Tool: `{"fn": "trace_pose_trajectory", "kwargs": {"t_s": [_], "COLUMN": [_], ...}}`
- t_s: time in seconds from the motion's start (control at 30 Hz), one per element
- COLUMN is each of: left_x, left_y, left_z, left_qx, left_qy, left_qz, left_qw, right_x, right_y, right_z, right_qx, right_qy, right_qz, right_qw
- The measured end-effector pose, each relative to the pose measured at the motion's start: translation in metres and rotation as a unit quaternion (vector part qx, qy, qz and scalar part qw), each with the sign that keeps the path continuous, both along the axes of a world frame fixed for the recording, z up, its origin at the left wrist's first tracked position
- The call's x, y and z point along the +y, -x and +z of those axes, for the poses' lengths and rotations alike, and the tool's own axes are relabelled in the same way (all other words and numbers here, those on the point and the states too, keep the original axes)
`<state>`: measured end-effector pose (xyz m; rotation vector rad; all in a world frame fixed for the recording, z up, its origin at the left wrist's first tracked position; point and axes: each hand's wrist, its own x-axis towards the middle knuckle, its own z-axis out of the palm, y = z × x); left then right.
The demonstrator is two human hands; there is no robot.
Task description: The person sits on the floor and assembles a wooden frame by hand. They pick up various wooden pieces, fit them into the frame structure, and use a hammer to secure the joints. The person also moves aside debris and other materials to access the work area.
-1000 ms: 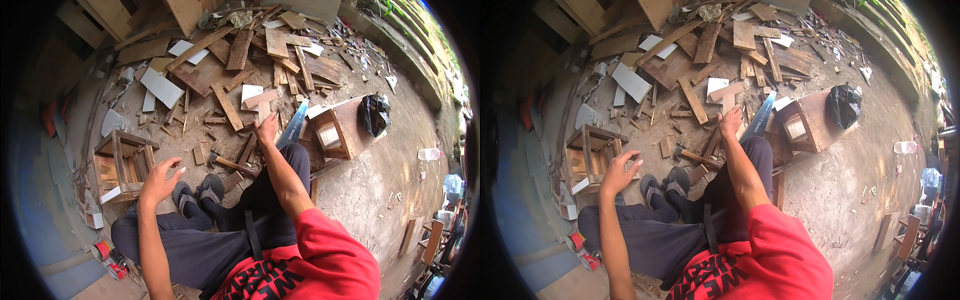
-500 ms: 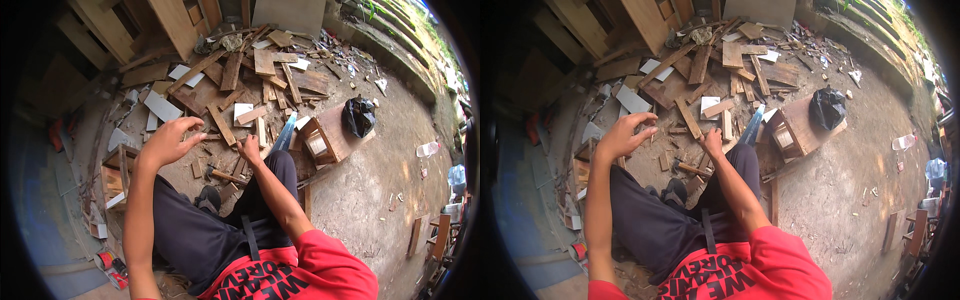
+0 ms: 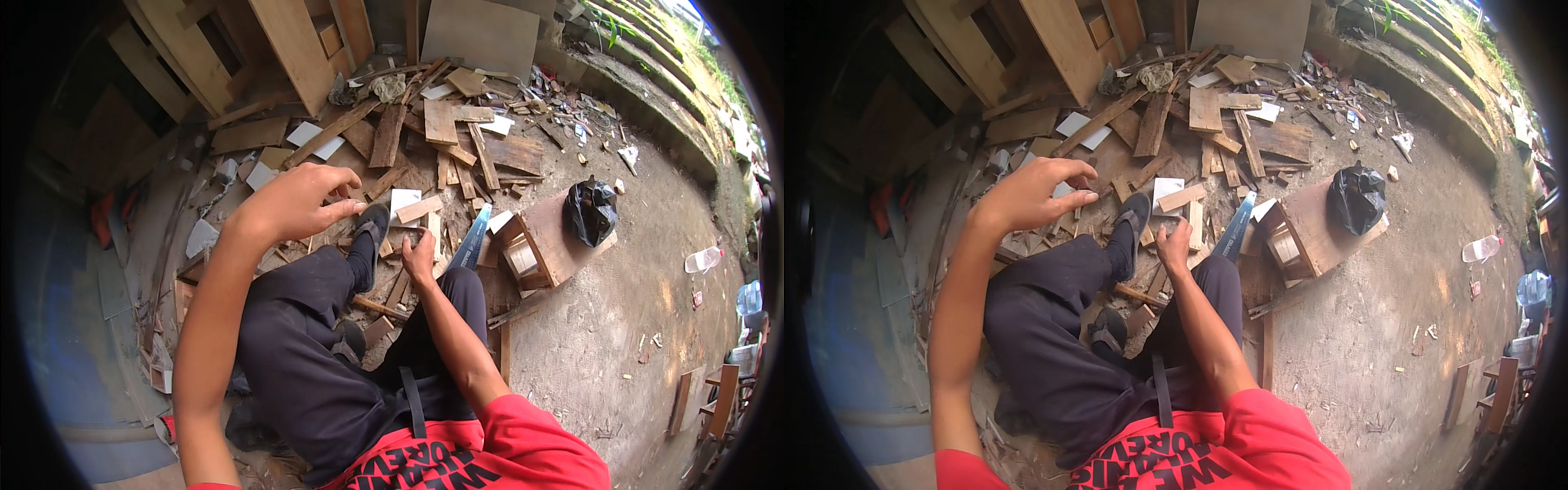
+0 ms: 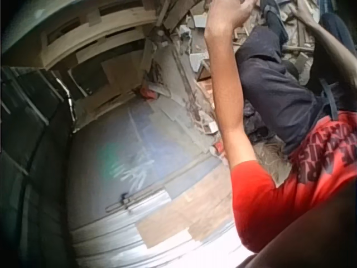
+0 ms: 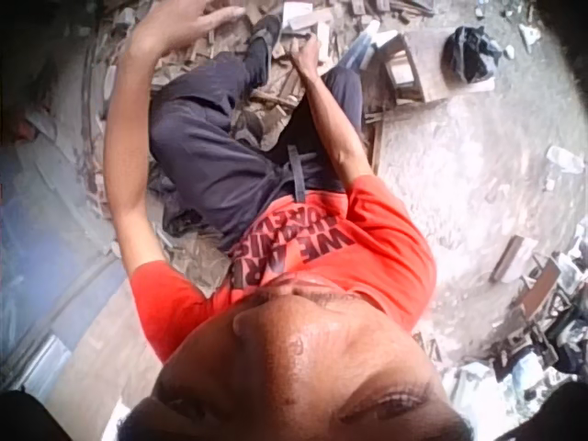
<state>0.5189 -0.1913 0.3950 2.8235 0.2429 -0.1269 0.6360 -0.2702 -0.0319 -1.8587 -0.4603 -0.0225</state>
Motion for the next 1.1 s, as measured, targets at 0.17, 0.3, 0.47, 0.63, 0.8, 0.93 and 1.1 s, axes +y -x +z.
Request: {"fn": "trace_pose_trajectory", "kwargs": {"t_s": [0.17,0.3,0.47,0.63,0.8,0.93,1.1], "left_x": [0.037,0.035,0.062,0.081,0.134,0.183,0.191], "left_y": [-0.043,-0.081,-0.075,-0.061,-0.088,-0.122,-0.169], "left_z": [-0.074,-0.086,-0.108,-0.109,-0.142,-0.224,-0.315], "left_qx": [0.002,0.054,0.075,0.104,0.026,-0.013,-0.155], "left_qy": [0.026,0.028,0.037,0.137,0.157,0.138,0.342], "left_qz": [0.002,0.020,0.011,0.003,0.059,0.038,0.079], "left_qw": [1.000,0.998,0.996,0.985,0.985,0.990,0.923], "right_x": [-0.007,-0.010,0.002,0.016,0.030,0.041,0.072], "right_y": [-0.002,-0.020,-0.023,-0.062,-0.114,-0.163,-0.206], "right_z": [0.003,-0.003,0.010,0.039,0.065,0.057,0.042], "right_qx": [0.051,0.080,0.108,0.154,0.084,0.042,0.030], "right_qy": [0.014,0.016,-0.047,-0.070,0.015,0.118,0.137], "right_qz": [0.005,-0.037,-0.021,0.041,0.085,0.123,0.123], "right_qw": [0.999,0.996,0.993,0.985,0.993,0.985,0.982]}}
